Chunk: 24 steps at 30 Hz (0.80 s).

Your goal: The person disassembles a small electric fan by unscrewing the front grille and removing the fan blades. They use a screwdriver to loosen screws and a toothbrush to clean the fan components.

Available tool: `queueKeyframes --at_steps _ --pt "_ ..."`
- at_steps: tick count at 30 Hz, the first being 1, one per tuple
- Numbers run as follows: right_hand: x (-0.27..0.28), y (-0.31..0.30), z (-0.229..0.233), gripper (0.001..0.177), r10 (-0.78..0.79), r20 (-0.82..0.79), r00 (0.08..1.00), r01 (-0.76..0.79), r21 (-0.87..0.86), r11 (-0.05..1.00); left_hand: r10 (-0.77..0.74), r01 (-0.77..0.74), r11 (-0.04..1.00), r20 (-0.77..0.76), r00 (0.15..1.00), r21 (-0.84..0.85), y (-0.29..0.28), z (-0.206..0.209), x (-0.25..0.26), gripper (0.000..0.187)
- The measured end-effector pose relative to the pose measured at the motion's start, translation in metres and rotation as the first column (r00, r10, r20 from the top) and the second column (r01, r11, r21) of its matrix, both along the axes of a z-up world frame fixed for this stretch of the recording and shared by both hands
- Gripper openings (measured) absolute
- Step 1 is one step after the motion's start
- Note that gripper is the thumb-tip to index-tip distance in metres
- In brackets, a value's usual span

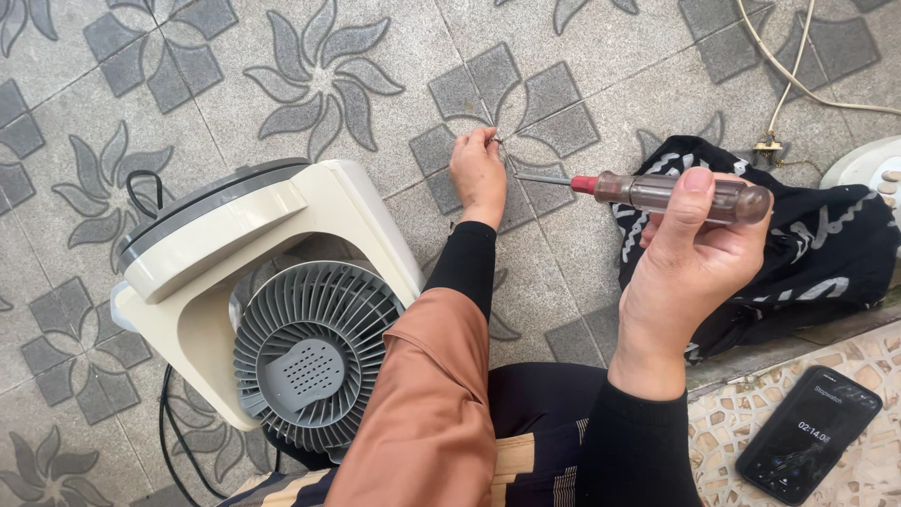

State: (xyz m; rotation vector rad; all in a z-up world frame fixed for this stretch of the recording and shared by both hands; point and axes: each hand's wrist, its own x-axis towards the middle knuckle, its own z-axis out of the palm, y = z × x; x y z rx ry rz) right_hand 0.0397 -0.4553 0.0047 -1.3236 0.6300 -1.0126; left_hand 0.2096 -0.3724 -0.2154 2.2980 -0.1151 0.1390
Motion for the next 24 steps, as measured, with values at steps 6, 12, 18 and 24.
queueKeyframes --at_steps 6,12,18,24 --pt "-0.004 -0.011 -0.009 0.026 -0.001 0.046 0.999 0.001 0.01 1.0 0.024 -0.035 0.996 -0.13 0.991 -0.08 0.0 0.029 -0.012 0.042" --pt "-0.007 -0.023 -0.014 0.029 -0.013 0.056 0.998 0.016 -0.051 0.999 -0.263 0.307 0.936 0.238 0.935 -0.171 0.042 0.135 -0.093 0.042" --pt "-0.004 -0.005 -0.009 0.033 0.174 0.137 0.975 -0.179 0.028 0.983 -0.215 0.234 0.972 0.307 0.927 -0.026 0.197 0.244 -0.171 0.038" --pt "0.005 0.042 -0.008 0.031 0.376 0.069 0.924 -0.38 0.052 0.924 0.331 -0.372 0.926 0.328 0.885 0.067 0.35 0.226 -0.206 0.058"
